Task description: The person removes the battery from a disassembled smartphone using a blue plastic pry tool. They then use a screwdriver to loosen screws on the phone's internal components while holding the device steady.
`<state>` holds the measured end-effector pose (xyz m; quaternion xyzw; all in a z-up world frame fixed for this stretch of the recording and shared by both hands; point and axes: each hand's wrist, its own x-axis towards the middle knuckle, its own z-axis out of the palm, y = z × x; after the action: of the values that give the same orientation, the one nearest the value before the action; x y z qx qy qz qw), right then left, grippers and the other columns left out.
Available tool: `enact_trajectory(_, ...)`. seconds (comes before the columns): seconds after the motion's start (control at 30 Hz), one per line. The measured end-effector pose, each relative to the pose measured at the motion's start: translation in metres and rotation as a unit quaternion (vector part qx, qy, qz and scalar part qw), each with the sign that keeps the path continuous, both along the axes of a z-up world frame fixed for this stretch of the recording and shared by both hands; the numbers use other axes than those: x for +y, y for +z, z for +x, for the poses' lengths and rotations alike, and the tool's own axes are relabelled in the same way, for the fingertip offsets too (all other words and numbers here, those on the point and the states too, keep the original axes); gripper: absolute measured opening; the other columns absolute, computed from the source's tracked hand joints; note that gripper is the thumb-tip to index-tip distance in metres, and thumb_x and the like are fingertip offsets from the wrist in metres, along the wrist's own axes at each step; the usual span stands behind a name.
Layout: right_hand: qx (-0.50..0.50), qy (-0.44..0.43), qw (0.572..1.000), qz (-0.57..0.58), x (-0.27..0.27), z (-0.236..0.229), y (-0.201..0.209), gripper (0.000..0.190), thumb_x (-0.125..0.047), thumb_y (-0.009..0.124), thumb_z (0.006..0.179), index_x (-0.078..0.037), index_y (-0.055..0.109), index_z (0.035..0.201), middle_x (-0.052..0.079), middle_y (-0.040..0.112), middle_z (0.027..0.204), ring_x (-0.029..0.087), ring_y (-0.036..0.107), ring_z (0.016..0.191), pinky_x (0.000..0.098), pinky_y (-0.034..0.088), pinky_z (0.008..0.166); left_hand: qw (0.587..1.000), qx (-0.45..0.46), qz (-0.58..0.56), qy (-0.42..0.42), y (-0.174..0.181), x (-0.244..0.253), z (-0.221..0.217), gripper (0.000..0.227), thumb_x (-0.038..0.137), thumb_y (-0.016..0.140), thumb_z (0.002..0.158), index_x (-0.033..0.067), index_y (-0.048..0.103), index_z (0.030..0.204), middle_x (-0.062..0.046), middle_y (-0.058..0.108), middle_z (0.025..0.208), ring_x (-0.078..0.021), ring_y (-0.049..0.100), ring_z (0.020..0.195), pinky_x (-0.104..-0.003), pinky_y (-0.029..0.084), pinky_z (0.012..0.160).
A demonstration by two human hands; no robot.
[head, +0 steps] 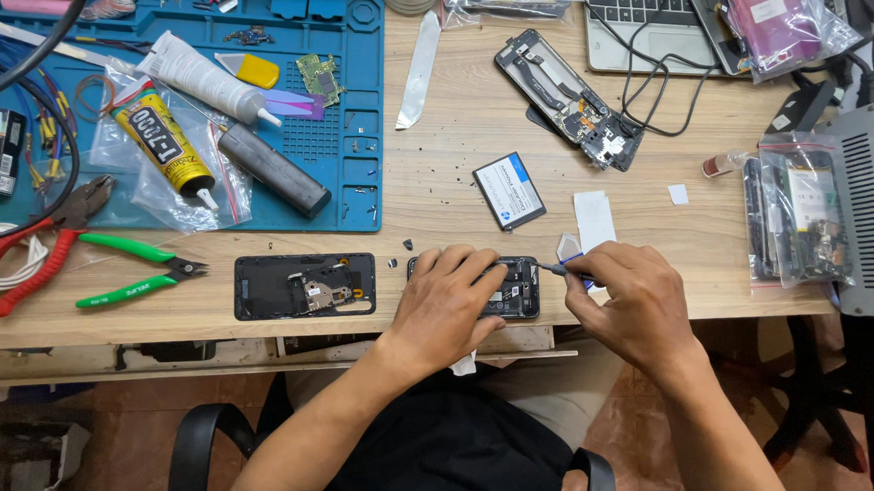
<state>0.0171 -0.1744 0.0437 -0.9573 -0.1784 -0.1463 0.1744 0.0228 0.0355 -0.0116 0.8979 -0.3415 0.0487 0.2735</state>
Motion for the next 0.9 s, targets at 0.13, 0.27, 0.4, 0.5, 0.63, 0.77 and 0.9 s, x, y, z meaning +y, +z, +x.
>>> enact_trajectory(0.13,0.025,0.057,0.995,-0.073,0.005,0.011,0.012,0.008,-0.008,0.066,0.072,-0.015,0.063,0.070,-0.001,0.060,0.070,0.019,0.057,0.063,0.0297,0.044,0.062,1.000,0.013,-0.002,-0.005,0.003,0.000,0.002,0.055,0.030,0.075,0.064,0.0097,0.056,0.111,-0.005,0.052,0.111,-0.0240,0.046,0.105,-0.039,0.032,0.087)
enact_trajectory(0.27,0.156,0.066,0.967,-0.190,0.027,0.021,0.043,0.014,-0.022,0.063,0.078,-0.013,0.059,0.088,0.006,0.058,0.070,0.027,0.062,0.061,0.0370,0.049,0.057,1.000,0.027,0.007,-0.009,0.004,0.000,0.003,0.058,0.030,0.075,0.063,0.0111,0.053,0.113,-0.004,0.052,0.110,-0.0237,0.047,0.105,-0.039,0.033,0.087)
enact_trajectory(0.4,0.230,0.098,0.950,-0.187,0.030,0.036,0.042,0.009,-0.013,0.053,0.084,-0.011,0.051,0.092,0.010,0.056,0.069,0.036,0.061,0.064,0.0439,0.049,0.058,1.000,0.028,0.009,-0.005,0.003,0.000,0.003,0.060,0.031,0.075,0.062,0.0117,0.052,0.113,-0.003,0.051,0.110,-0.0230,0.046,0.105,-0.039,0.033,0.087)
enact_trajectory(0.5,0.268,0.131,0.940,-0.167,0.035,0.037,0.049,0.017,-0.002,0.052,0.080,-0.009,0.048,0.095,0.013,0.057,0.076,0.037,0.061,0.070,0.0431,0.049,0.061,1.000,0.025,0.006,-0.001,0.003,0.001,0.002,0.062,0.031,0.076,0.061,0.0121,0.050,0.114,-0.003,0.052,0.109,-0.0231,0.046,0.104,-0.040,0.033,0.087)
enact_trajectory(0.63,0.306,0.041,0.925,-0.221,0.039,0.036,0.054,0.020,-0.024,0.051,0.087,-0.014,0.047,0.103,0.010,0.059,0.076,0.034,0.064,0.073,0.0447,0.051,0.062,1.000,0.029,0.001,-0.003,0.003,0.001,0.001,0.061,0.032,0.076,0.062,0.0119,0.051,0.114,-0.004,0.052,0.109,-0.0236,0.046,0.105,-0.040,0.032,0.088)
enact_trajectory(0.77,0.368,-0.012,0.901,-0.229,0.037,0.033,0.062,0.035,-0.035,0.059,0.081,-0.019,0.044,0.109,0.008,0.060,0.089,0.034,0.063,0.086,0.0479,0.051,0.072,1.000,0.025,-0.001,0.003,0.003,0.000,-0.001,0.061,0.032,0.076,0.062,0.0117,0.051,0.114,-0.004,0.052,0.109,-0.0236,0.046,0.105,-0.040,0.032,0.088)
enact_trajectory(0.9,0.303,-0.007,0.917,-0.260,0.033,0.031,0.054,0.013,-0.027,0.047,0.090,-0.018,0.048,0.099,0.005,0.061,0.071,0.031,0.065,0.072,0.0434,0.051,0.063,0.999,0.033,-0.002,0.002,0.004,0.000,-0.001,0.060,0.030,0.076,0.063,0.0108,0.051,0.114,-0.005,0.052,0.108,-0.0238,0.047,0.104,-0.040,0.032,0.087)
